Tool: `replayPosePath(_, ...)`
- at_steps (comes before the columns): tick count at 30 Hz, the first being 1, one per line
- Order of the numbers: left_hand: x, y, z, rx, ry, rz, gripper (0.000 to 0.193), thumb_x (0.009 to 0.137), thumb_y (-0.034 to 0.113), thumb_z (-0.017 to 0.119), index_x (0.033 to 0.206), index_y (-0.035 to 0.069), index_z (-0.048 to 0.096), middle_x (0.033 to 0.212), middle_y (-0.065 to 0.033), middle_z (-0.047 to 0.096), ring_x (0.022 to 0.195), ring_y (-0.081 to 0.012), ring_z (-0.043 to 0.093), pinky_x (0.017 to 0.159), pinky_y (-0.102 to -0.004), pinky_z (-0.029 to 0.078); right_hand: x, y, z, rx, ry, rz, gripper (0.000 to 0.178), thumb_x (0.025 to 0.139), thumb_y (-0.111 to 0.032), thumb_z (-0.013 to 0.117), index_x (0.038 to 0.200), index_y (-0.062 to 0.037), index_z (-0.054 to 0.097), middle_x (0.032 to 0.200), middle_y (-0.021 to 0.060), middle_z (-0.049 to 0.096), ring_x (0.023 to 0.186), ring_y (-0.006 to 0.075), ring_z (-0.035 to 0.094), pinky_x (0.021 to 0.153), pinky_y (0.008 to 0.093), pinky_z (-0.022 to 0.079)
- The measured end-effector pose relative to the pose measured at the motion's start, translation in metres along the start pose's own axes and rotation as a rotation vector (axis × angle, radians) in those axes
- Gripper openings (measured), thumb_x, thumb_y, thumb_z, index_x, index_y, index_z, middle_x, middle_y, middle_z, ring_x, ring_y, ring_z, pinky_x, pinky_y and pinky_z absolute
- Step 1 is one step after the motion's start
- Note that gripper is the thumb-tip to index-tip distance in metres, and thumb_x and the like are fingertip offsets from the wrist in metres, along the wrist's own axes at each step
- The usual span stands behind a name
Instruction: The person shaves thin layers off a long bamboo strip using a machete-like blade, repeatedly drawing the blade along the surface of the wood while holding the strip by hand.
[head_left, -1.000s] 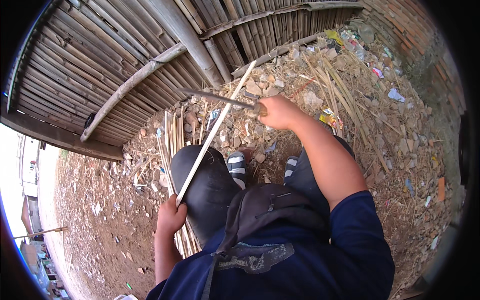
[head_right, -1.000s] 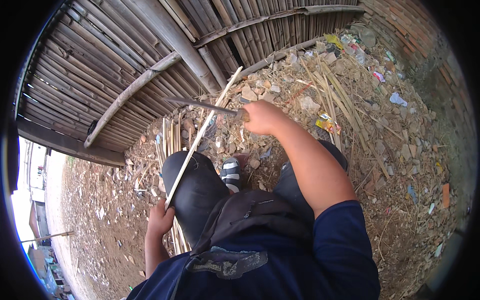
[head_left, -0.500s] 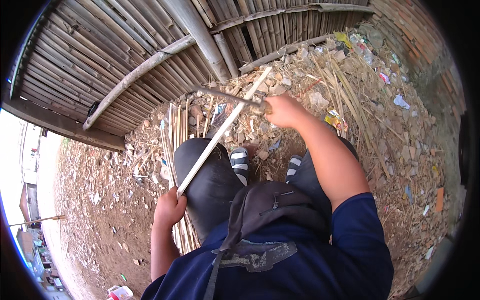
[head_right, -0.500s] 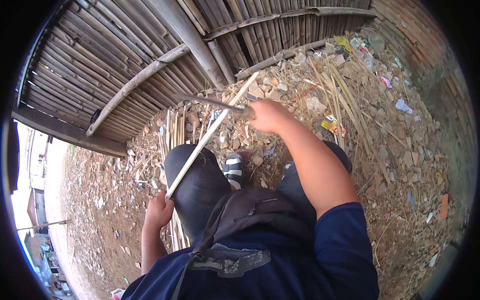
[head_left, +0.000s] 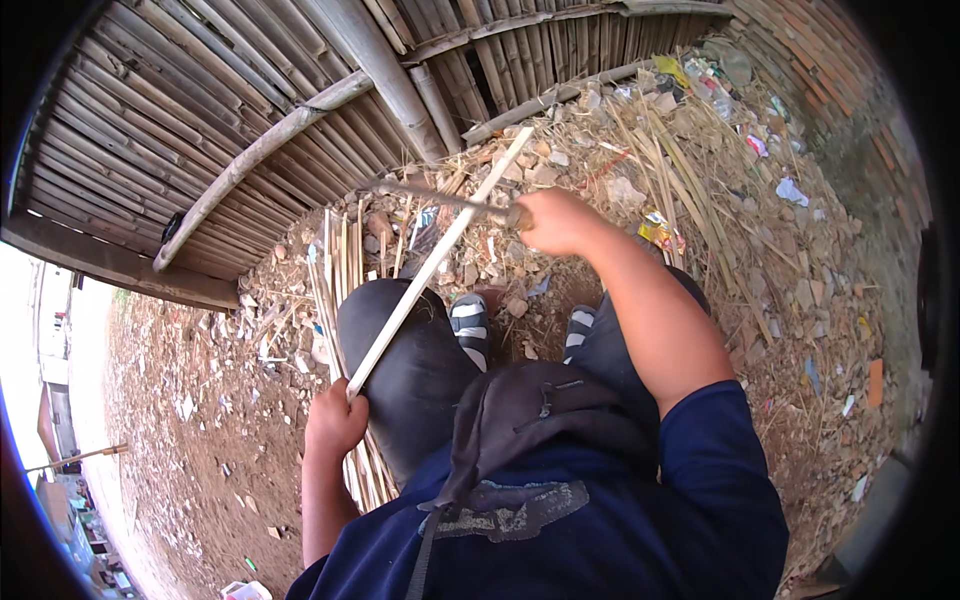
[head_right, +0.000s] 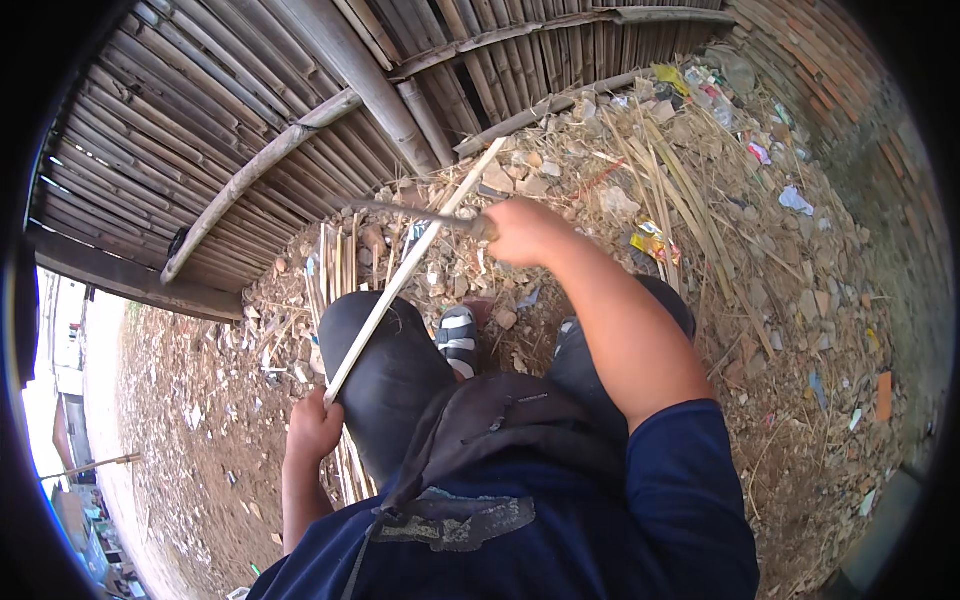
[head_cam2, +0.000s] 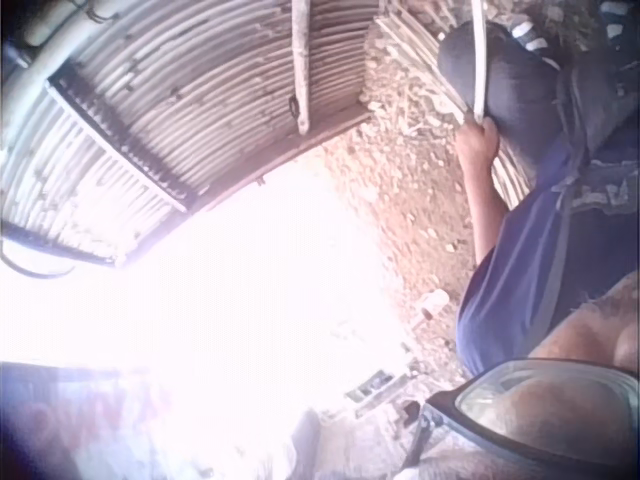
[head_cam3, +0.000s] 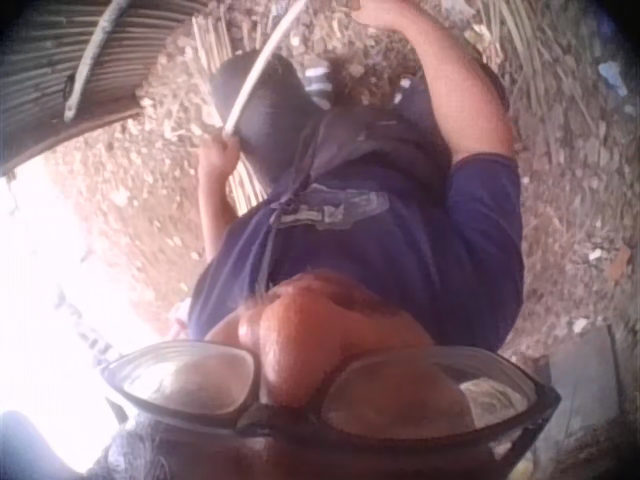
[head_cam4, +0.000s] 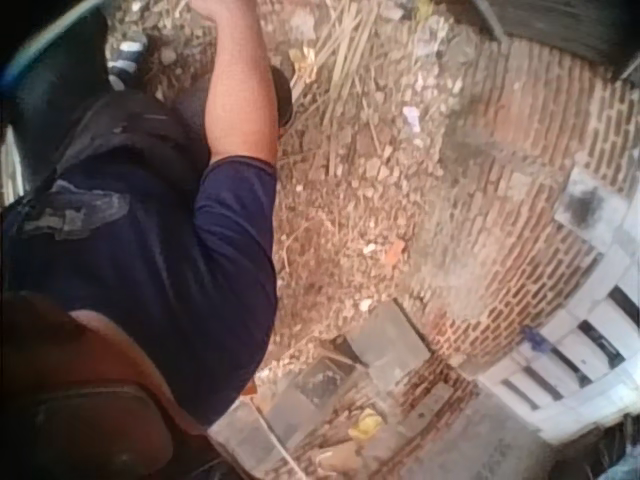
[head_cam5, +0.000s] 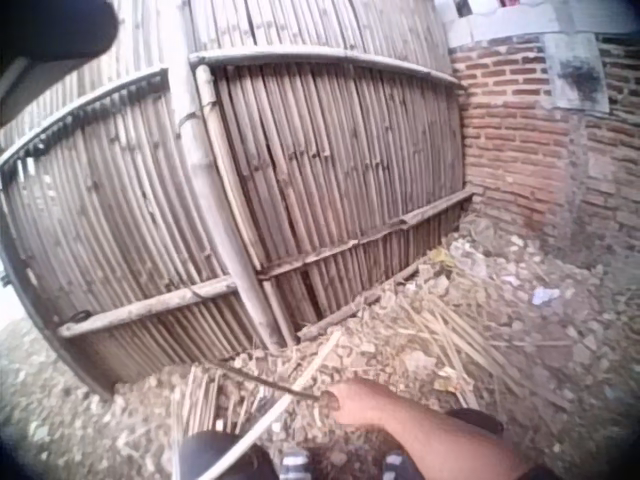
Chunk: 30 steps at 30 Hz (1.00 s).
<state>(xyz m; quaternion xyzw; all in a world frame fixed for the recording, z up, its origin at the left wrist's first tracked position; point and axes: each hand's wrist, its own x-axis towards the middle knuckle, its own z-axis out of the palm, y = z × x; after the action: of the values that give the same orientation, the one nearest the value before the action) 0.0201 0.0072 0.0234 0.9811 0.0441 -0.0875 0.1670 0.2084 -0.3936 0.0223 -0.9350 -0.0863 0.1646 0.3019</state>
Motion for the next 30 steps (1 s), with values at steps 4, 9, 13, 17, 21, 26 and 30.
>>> replayPosePath(4,0.002,-0.004,0.005,-0.001,0.018,0.011,0.03,0.084,0.022,0.054,0.089,-0.007,0.063,0.075,-0.0327,0.065,0.076,-0.0523,0.066,0.075,-0.0578,0.053,-0.017,-0.027,-0.004,-0.21,-0.123,-0.101,0.028,0.077,-0.02,0.069,0.103,-0.008,0.071,0.098,0.0174,0.073,0.094,0.0321,0.071,0.083,0.0438,0.056)
replayPosePath(9,0.003,0.005,-0.004,0.007,-0.009,0.013,0.031,0.085,0.022,0.055,0.09,-0.007,0.063,0.078,-0.033,0.066,0.079,-0.0512,0.067,0.076,-0.0582,0.053,0.011,0.034,-0.011,0.068,-0.038,0.017,0.041,0.077,-0.026,0.073,0.113,-0.0046,0.07,0.104,0.0217,0.073,0.1,0.0359,0.07,0.087,0.0432,0.055)
replayPosePath(13,-0.002,0.013,-0.012,0.044,-0.01,-0.023,0.03,0.085,0.021,0.056,0.089,-0.007,0.062,0.078,-0.0335,0.066,0.08,-0.0512,0.067,0.077,-0.058,0.053,0.006,0.02,-0.006,0.013,0.098,0.091,0.036,0.082,-0.025,0.069,0.111,-0.0031,0.07,0.104,0.0206,0.073,0.096,0.0355,0.07,0.087,0.0431,0.055)
replayPosePath(17,-0.001,0.005,-0.002,0.063,-0.007,-0.019,0.03,0.085,0.021,0.056,0.088,-0.008,0.061,0.078,-0.034,0.066,0.079,-0.0513,0.067,0.077,-0.0576,0.054,-0.018,-0.025,0.002,-0.119,-0.075,-0.045,0.026,0.08,-0.023,0.069,0.098,-0.0038,0.067,0.097,0.0133,0.074,0.093,0.0305,0.072,0.078,0.0461,0.055)
replayPosePath(21,0.004,0.005,0.003,0.014,-0.003,0.026,0.029,0.085,0.021,0.056,0.089,-0.007,0.061,0.077,-0.0337,0.066,0.078,-0.0524,0.067,0.076,-0.0573,0.054,0.016,0.027,0.024,-0.025,0.005,-0.067,0.034,0.079,-0.026,0.072,0.105,-0.005,0.071,0.097,0.0202,0.073,0.092,0.0345,0.072,0.081,0.0454,0.056)
replayPosePath(26,0.0,0.011,-0.009,0.131,-0.012,-0.06,0.031,0.085,0.024,0.057,0.091,-0.006,0.063,0.082,-0.034,0.067,0.083,-0.052,0.067,0.081,-0.0588,0.054,0.025,0.043,-0.001,-0.002,0.165,0.11,0.037,0.083,-0.026,0.065,0.111,-0.0028,0.071,0.107,0.024,0.072,0.096,0.0383,0.07,0.087,0.0435,0.056)
replayPosePath(30,-0.002,0.009,-0.007,0.143,0.003,-0.041,0.03,0.085,0.022,0.057,0.089,-0.007,0.063,0.082,-0.0342,0.067,0.082,-0.0515,0.067,0.079,-0.0581,0.054,-0.003,0.001,-0.004,-0.022,0.051,0.107,0.028,0.09,-0.023,0.062,0.112,-0.0078,0.069,0.102,0.019,0.072,0.095,0.0352,0.071,0.087,0.0462,0.056)
